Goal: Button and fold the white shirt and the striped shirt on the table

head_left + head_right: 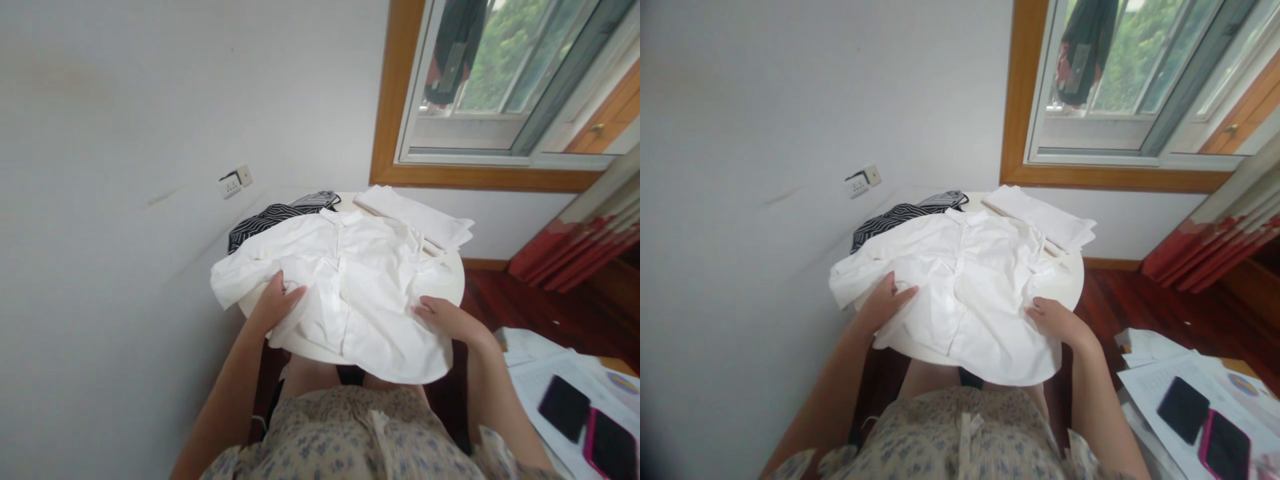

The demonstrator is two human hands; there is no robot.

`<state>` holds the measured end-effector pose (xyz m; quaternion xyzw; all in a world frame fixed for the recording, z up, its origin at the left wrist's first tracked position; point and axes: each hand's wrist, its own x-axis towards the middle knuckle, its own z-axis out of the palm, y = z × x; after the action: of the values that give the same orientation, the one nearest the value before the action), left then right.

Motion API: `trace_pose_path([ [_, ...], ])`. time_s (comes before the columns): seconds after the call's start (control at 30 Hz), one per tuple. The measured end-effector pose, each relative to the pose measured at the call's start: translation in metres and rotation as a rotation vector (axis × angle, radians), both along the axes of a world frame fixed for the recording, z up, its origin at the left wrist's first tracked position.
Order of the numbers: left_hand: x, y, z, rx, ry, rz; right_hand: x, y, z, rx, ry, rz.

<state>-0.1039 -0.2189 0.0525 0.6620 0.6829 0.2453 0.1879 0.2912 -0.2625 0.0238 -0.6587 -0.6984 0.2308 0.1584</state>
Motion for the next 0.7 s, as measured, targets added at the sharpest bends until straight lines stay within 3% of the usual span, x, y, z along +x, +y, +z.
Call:
trace_pose_path([
  [0.07, -0.014, -0.008, 0.010, -0.032, 0.114, -0.056, 0.001, 0.001, 0.008, 0.002, -0.117, -0.024],
  [0.13, -0.027, -0.016, 0.020, -0.064, 0.215, -0.095, -0.001, 0.008, 0.018, 0.074, -0.203, -0.133],
  [0.23, -0.041, -0.028, 0.033, -0.109, 0.336, -0.074, -0.006, 0.032, 0.032, 0.179, -0.262, -0.269],
  [0.37, -0.041, -0.029, 0.043, 0.108, 0.469, -0.004, -0.010, 0.073, 0.038, 0.174, -0.283, -0.265],
  [0.47, -0.024, -0.012, 0.039, 0.301, 0.493, -0.155, -0.014, 0.094, 0.032, 0.046, -0.197, -0.186],
  [0.57, 0.002, 0.011, 0.028, 0.338, 0.459, -0.385, -0.019, 0.100, 0.024, -0.040, 0.006, -0.130],
  [0.7, 0.029, 0.032, 0.009, 0.291, 0.505, -0.503, -0.024, 0.097, 0.021, 0.114, 0.172, -0.082],
])
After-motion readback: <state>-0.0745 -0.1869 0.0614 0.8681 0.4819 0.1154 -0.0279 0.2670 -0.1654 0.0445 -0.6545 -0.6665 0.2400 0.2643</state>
